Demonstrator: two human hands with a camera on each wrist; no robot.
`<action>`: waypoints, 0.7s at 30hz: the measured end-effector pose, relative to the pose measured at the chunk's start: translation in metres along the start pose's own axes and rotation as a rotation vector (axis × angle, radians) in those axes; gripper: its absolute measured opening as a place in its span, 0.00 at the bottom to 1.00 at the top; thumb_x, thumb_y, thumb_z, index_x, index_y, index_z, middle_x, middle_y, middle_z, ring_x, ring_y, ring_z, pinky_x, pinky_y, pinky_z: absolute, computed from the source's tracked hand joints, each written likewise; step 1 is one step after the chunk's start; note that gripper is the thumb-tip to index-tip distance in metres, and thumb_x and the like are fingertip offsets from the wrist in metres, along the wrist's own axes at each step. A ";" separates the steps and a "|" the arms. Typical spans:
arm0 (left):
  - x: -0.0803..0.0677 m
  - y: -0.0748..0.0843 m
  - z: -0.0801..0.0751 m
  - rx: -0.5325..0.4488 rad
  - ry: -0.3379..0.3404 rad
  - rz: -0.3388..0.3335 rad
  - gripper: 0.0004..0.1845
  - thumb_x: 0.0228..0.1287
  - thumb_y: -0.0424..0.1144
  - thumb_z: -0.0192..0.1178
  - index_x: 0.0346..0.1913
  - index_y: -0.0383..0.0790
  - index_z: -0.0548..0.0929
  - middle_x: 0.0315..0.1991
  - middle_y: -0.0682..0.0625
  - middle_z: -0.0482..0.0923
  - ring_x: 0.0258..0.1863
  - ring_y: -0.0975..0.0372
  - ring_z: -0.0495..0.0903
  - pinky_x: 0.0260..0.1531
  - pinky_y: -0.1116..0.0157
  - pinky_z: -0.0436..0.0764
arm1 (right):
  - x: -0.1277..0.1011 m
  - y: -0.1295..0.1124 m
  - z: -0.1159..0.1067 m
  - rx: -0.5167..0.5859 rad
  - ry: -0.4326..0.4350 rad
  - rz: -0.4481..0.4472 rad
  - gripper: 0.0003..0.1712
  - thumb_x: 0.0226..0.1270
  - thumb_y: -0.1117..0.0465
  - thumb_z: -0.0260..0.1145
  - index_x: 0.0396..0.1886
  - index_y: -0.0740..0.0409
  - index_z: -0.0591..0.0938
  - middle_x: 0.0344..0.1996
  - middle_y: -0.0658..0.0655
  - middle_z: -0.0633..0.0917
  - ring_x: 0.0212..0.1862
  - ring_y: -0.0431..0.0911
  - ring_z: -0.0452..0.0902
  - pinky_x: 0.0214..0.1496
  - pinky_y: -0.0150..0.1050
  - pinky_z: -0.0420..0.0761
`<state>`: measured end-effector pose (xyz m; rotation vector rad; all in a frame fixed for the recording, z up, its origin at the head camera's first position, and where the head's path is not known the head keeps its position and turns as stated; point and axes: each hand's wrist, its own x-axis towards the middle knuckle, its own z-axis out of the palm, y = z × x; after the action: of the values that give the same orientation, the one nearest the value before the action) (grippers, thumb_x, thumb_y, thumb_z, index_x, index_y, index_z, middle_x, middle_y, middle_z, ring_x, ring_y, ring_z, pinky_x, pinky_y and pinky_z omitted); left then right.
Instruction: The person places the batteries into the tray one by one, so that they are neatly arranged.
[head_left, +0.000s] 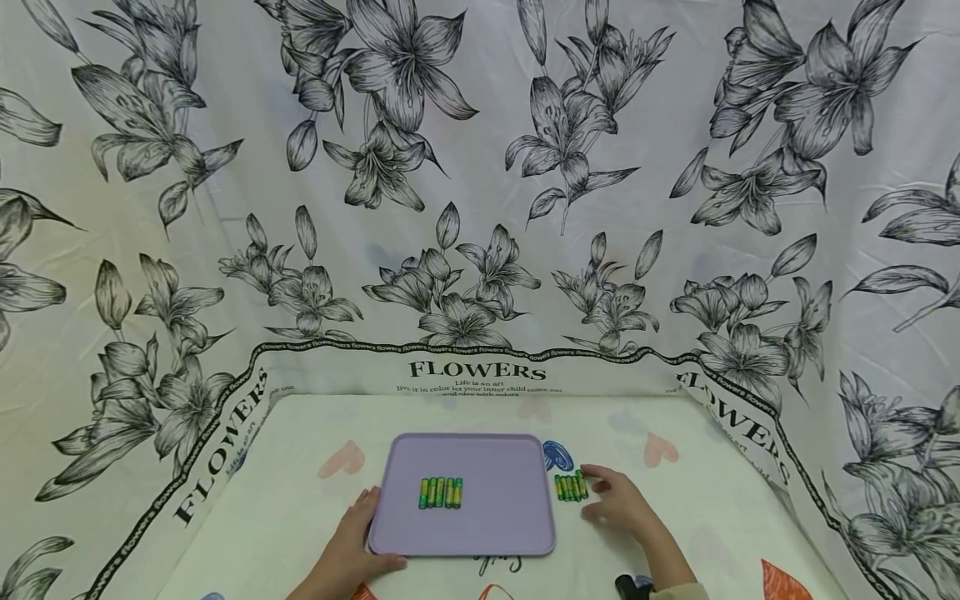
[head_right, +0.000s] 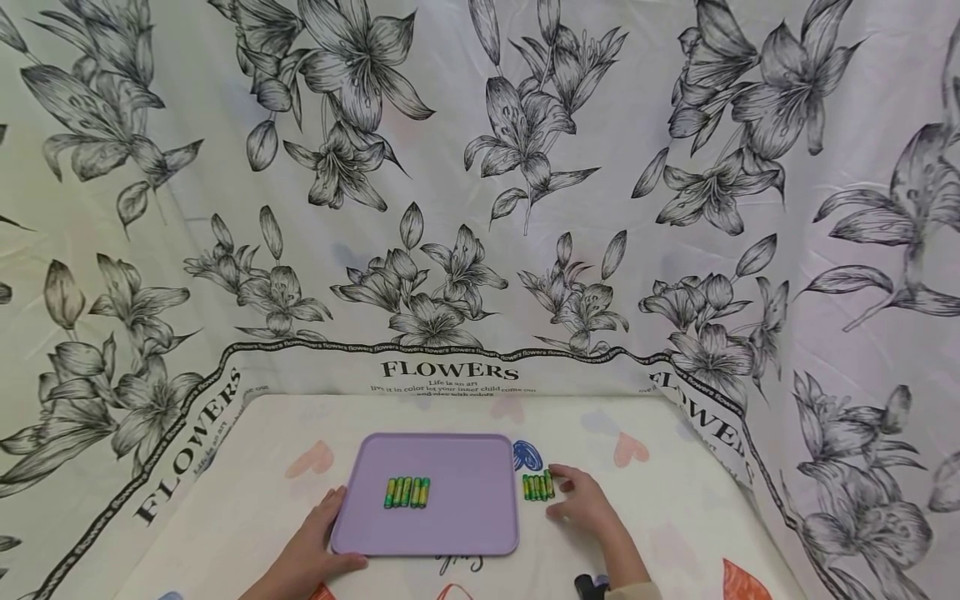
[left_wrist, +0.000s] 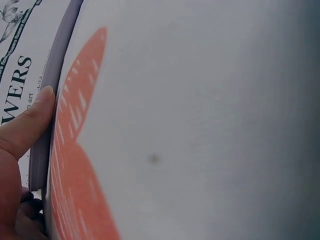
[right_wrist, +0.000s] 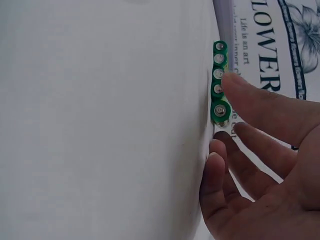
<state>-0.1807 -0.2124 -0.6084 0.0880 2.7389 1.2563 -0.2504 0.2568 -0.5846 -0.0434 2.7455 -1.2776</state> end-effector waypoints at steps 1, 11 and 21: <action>0.000 0.000 0.000 0.000 0.001 -0.001 0.72 0.36 0.59 0.81 0.79 0.30 0.50 0.80 0.32 0.49 0.79 0.36 0.41 0.74 0.35 0.45 | 0.001 0.000 0.001 -0.014 0.007 0.003 0.45 0.38 0.68 0.83 0.64 0.58 0.80 0.53 0.57 0.85 0.48 0.49 0.80 0.49 0.45 0.80; 0.003 0.000 0.001 -0.008 0.005 -0.028 0.73 0.34 0.60 0.82 0.79 0.31 0.51 0.80 0.33 0.48 0.79 0.37 0.42 0.75 0.35 0.46 | 0.007 0.003 0.005 -0.068 0.020 -0.009 0.39 0.47 0.72 0.78 0.63 0.57 0.81 0.42 0.53 0.79 0.38 0.45 0.72 0.37 0.38 0.72; 0.002 0.001 0.001 -0.001 -0.008 -0.065 0.74 0.33 0.62 0.81 0.80 0.32 0.50 0.80 0.33 0.47 0.79 0.37 0.41 0.74 0.35 0.46 | 0.010 0.003 0.005 -0.079 0.047 -0.025 0.34 0.45 0.73 0.79 0.56 0.62 0.82 0.36 0.53 0.81 0.37 0.44 0.75 0.39 0.39 0.76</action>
<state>-0.1827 -0.2106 -0.6080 0.0040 2.7113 1.2384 -0.2596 0.2546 -0.5907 -0.0553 2.8431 -1.1912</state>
